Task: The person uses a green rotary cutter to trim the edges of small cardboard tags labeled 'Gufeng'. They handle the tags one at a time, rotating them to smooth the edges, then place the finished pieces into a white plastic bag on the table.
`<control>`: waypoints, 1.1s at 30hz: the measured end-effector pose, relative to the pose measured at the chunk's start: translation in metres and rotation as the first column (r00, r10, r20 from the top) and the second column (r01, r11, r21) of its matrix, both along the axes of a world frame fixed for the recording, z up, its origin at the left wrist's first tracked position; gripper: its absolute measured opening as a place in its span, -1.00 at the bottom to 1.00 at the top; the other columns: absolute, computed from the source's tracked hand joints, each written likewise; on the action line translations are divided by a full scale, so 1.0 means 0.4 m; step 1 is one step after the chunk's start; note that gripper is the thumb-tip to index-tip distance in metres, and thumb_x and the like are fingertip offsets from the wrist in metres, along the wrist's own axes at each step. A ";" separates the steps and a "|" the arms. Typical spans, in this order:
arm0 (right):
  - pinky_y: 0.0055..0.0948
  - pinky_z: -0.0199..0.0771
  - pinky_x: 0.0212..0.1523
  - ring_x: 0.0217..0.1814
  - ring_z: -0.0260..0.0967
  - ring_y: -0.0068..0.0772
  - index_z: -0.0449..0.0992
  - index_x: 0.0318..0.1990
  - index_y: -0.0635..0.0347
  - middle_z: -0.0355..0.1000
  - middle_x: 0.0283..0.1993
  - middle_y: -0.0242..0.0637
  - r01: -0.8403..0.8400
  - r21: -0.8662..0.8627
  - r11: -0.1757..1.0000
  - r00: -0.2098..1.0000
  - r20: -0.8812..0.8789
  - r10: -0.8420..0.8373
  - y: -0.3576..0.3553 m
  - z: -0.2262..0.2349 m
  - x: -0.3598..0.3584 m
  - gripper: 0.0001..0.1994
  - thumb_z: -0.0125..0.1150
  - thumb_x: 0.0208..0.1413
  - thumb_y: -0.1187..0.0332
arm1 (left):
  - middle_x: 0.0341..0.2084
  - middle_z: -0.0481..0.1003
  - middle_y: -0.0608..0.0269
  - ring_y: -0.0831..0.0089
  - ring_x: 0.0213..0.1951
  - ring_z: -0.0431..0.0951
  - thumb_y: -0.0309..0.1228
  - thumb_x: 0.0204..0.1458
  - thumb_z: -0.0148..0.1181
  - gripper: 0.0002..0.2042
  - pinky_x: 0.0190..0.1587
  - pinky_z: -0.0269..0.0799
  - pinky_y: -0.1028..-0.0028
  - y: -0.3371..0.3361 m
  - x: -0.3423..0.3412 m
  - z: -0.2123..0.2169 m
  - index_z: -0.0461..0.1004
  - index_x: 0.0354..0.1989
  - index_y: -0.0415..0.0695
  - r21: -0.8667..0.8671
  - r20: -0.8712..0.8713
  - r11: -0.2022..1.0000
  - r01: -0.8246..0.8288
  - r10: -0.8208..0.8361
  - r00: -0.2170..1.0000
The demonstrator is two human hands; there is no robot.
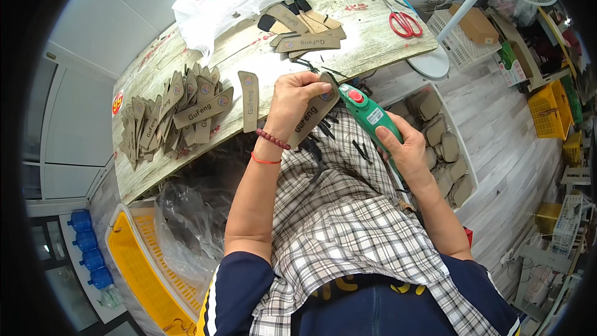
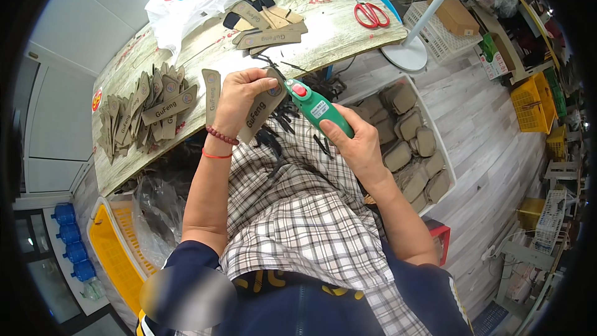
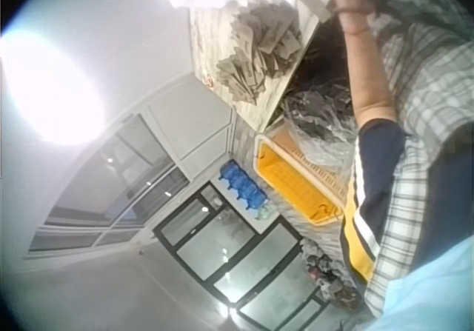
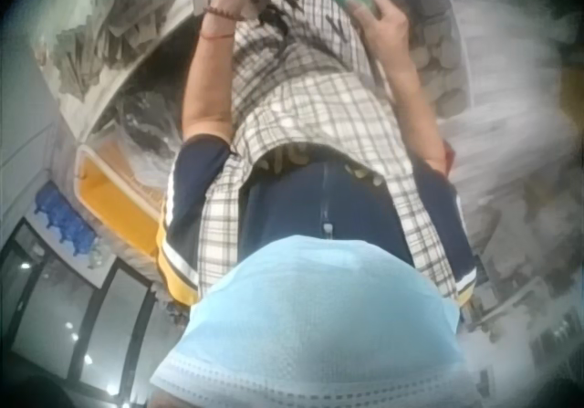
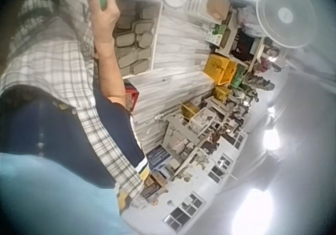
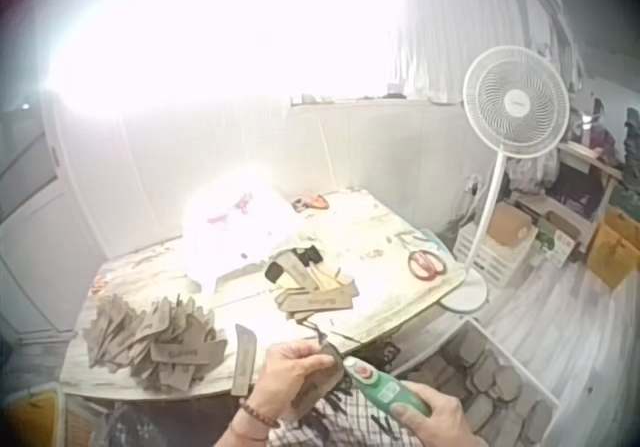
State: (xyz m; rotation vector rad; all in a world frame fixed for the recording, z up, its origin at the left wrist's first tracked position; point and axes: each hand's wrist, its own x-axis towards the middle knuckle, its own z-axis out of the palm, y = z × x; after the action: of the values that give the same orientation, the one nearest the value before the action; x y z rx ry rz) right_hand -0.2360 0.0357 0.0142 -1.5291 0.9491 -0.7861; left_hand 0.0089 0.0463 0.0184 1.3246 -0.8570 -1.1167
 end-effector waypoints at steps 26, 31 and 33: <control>-0.62 0.31 -0.57 -0.54 0.25 -0.70 0.49 0.02 0.30 0.42 -0.44 -0.41 0.101 0.047 0.994 0.994 -0.036 -0.099 -0.033 -0.047 -0.006 -0.54 0.26 0.13 0.09 | -0.16 0.50 0.04 0.07 -0.01 0.39 0.17 -0.15 0.22 -0.45 0.04 0.18 0.08 -0.260 0.191 -0.180 0.59 -0.29 -0.14 0.008 0.979 0.733 -0.680 0.134 0.157; -0.62 0.30 -0.57 -0.54 0.25 -0.71 0.49 0.02 0.30 0.42 -0.43 -0.42 0.104 0.060 0.993 0.994 -0.019 -0.103 -0.040 -0.047 -0.005 -0.55 0.26 0.13 0.11 | -0.28 0.51 0.12 0.26 -0.12 0.42 -0.20 -0.12 0.31 -0.70 -0.02 0.22 0.22 -0.258 0.185 -0.204 0.57 -0.32 -0.16 -0.122 0.656 0.727 -0.676 0.569 0.495; -0.63 0.28 -0.57 -0.53 0.24 -0.72 0.48 0.03 0.29 0.41 -0.44 -0.43 0.095 0.056 0.994 0.995 -0.024 -0.094 -0.042 -0.037 0.001 -0.55 0.27 0.12 0.12 | -0.44 0.53 0.26 0.50 -0.36 0.44 -0.45 -0.07 0.28 -0.88 -0.26 0.31 0.45 -0.245 0.179 -0.194 0.54 -0.39 -0.22 -0.350 0.274 0.673 -0.652 0.739 0.615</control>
State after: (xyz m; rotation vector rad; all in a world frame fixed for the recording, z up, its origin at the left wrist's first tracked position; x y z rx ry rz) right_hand -0.2355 0.0188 -0.0007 -1.4547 1.0573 -0.8043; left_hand 0.0806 -0.0518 -0.0591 1.5254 -0.6092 -0.1118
